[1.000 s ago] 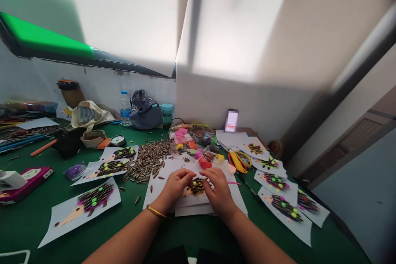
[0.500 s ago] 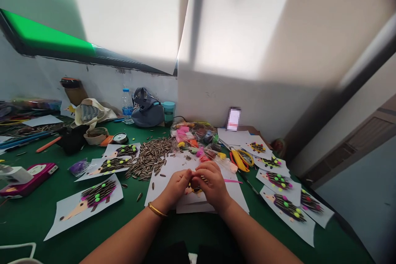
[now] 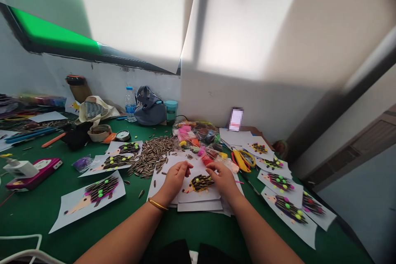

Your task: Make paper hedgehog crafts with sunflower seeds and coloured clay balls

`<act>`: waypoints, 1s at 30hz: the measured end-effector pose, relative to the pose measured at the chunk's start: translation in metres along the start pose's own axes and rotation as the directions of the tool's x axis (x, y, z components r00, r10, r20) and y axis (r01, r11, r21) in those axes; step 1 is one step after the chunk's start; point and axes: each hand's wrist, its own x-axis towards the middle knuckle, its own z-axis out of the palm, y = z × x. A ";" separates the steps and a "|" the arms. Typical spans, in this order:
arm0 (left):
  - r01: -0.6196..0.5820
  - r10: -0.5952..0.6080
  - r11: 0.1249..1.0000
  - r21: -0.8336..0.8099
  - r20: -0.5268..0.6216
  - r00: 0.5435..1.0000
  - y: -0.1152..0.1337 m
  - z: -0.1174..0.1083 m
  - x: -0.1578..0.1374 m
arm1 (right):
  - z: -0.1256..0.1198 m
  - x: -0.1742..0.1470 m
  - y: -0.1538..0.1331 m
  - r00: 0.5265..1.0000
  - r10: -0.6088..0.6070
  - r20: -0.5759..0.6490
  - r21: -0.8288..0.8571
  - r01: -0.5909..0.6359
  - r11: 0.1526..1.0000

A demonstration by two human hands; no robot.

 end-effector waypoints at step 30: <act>0.016 -0.017 0.999 0.032 0.013 1.000 -0.008 0.001 0.003 | 0.013 0.000 0.004 0.993 -0.025 0.114 -0.316 0.060 0.947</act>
